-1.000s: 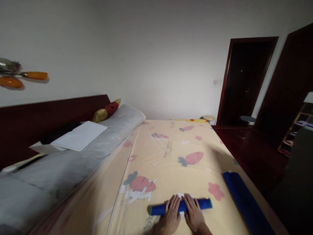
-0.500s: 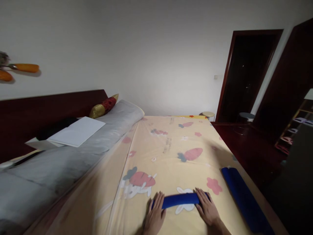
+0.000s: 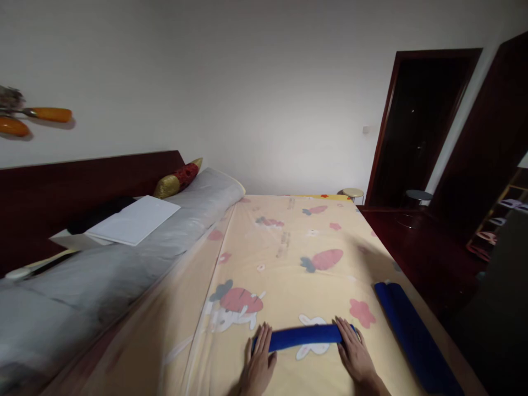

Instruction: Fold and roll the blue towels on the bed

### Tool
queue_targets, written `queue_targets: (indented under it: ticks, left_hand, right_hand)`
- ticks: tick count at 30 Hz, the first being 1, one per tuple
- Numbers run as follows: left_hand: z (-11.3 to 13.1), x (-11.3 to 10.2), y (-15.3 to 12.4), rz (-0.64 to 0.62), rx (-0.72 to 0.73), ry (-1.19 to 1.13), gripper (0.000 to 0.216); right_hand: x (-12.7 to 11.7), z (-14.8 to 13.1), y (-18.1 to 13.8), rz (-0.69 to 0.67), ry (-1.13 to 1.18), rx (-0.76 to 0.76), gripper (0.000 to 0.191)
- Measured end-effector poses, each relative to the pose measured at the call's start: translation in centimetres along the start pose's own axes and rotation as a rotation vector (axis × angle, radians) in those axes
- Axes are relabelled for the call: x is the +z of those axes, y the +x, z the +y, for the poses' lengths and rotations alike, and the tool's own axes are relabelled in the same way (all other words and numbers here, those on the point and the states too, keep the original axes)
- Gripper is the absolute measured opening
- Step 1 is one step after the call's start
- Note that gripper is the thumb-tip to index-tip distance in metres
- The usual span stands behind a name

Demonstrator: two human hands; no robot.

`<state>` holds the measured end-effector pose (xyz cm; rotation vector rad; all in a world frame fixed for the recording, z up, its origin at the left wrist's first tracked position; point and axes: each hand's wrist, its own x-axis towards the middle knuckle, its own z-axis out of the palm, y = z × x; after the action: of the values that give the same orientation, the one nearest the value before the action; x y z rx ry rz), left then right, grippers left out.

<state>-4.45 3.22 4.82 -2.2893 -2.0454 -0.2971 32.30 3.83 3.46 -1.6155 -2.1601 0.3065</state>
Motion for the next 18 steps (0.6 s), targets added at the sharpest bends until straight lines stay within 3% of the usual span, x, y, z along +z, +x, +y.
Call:
queue_targets:
  ticks: [4, 8, 15, 18]
  left_hand:
    - [0.0, -0.7, 1.1, -0.059, -0.006, -0.023, 0.059]
    - [-0.7, -1.7, 2.8, -0.073, 0.042, 0.022, 0.052]
    - [-2.8, -1.5, 3.2, -0.021, 0.078, 0.009, 0.054]
    - [-1.8, -1.4, 2.8, -0.021, 0.09, -0.075, 0.051]
  right_hand:
    - [-0.8, -0.4, 0.9, -0.041, 0.065, 0.04, 0.055]
    - [-3.9, -1.9, 2.3, -0.074, 0.088, 0.088, 0.047]
    - [-12.3, -4.1, 5.6, -0.1, 0.154, 0.058, 0.025]
    - [-17.5, -5.9, 7.8, -0.131, 0.224, -0.011, 0.02]
